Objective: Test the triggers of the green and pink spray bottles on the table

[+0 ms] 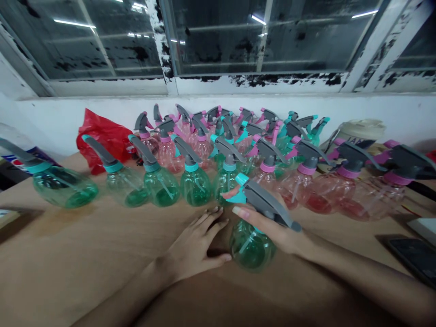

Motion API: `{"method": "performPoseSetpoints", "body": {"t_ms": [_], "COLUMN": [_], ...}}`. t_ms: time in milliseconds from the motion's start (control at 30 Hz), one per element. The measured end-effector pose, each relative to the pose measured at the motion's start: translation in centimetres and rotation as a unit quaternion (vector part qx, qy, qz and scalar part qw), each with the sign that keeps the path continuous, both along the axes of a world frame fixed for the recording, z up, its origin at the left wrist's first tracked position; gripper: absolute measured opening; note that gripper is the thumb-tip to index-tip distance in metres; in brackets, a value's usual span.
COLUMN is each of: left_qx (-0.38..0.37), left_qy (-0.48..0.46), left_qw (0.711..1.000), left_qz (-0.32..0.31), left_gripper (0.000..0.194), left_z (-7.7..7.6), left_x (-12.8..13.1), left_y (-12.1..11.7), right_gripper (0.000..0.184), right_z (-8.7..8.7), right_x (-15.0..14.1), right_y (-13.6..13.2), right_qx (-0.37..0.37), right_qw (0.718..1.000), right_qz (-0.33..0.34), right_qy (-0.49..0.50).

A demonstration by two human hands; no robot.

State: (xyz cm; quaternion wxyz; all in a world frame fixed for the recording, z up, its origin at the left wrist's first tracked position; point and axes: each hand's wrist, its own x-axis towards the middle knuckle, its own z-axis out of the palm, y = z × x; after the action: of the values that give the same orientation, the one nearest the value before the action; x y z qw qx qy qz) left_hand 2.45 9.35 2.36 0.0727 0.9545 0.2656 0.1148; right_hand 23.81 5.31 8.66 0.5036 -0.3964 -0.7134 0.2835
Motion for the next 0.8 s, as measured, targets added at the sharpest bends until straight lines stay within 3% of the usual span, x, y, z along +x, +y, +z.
{"method": "performPoseSetpoints", "body": {"t_ms": [167,333,500,800], "left_qx": [-0.007,-0.026,-0.059,-0.022], "left_qy": [0.007,-0.029,-0.066,-0.143], "left_qw": [1.0,0.999,0.996,0.989], "left_qz": [0.004,-0.018,-0.02,0.036], "left_gripper": [0.073,0.09,0.09,0.075], "left_z": [0.6,0.6,1.5,3.7], "left_x": [0.2,0.2,0.4,-2.3], "left_y": [-0.2,-0.7,-1.3,-4.4], "right_gripper": [0.028,0.025,0.022,0.033], "right_z": [-0.3,-0.6,-0.3,0.6], "right_x": [-0.1,-0.2,-0.6,-6.4], "right_y": [0.0,0.0,0.0,-0.5], "right_qx": [-0.012,0.003,-0.009,0.025], "right_qw": [1.0,1.0,0.999,0.996], "right_qz": [-0.016,-0.009,0.0,0.06], "right_qy": [-0.006,0.025,0.034,0.055]}}
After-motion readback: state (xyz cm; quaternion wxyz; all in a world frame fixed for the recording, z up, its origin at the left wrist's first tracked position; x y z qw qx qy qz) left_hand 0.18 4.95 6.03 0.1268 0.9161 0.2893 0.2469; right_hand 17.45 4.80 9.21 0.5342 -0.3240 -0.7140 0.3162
